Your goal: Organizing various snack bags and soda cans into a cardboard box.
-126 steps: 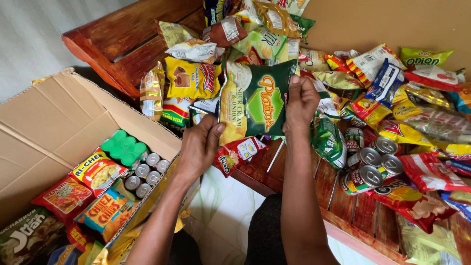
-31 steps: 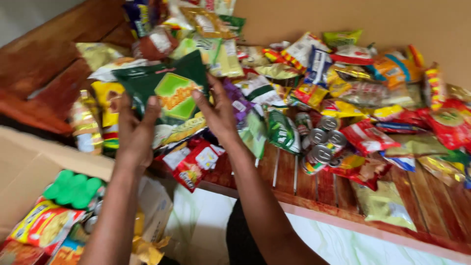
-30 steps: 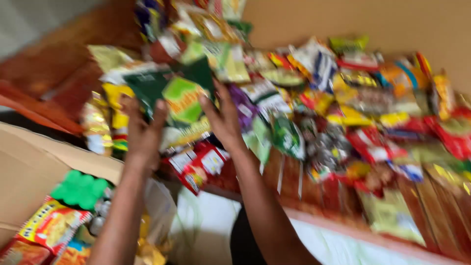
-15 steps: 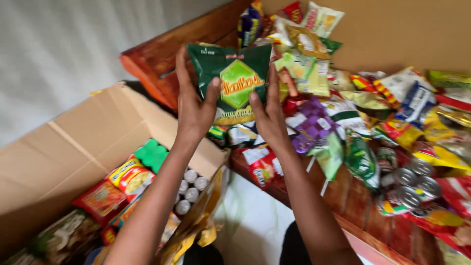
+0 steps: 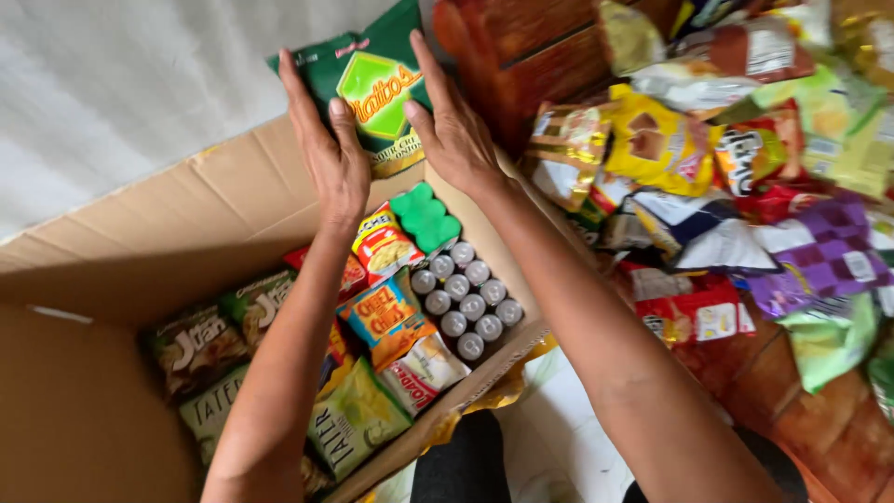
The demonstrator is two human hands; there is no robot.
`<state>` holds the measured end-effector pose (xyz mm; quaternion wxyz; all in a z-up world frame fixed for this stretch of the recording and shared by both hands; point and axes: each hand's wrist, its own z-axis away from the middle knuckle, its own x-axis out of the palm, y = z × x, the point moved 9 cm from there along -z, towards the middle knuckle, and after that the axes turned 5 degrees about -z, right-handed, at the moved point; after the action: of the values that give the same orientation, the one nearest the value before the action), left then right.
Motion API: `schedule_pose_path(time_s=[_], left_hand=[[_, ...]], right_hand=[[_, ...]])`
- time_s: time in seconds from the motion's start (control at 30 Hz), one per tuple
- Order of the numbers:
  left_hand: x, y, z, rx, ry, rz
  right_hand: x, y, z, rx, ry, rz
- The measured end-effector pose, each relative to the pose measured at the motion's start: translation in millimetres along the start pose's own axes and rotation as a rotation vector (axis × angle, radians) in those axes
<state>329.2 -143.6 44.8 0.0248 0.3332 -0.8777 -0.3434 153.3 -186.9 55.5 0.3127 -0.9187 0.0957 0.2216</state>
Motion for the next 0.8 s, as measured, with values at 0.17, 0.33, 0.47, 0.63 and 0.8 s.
schedule_pose_path(time_s=[0.17, 0.33, 0.47, 0.63, 0.8], left_hand=[[-5, -96, 65, -0.236, -0.015, -0.09], [2, -160, 135, -0.446, -0.11, -0.141], [-15, -202, 173, -0.614, -0.279, -0.245], [-57, -240, 180, -0.691, -0.391, -0.322], [-106, -264, 182, -0.75, -0.401, -0.34]], right_hand=[[86, 65, 30, 0.405, -0.326, 0.037], [139, 126, 89, 0.675, -0.586, 0.049], [177, 140, 118, 0.686, -0.745, 0.059], [230, 154, 144, 0.701, -0.816, 0.024], [267, 116, 139, 0.655, -0.868, -0.011]])
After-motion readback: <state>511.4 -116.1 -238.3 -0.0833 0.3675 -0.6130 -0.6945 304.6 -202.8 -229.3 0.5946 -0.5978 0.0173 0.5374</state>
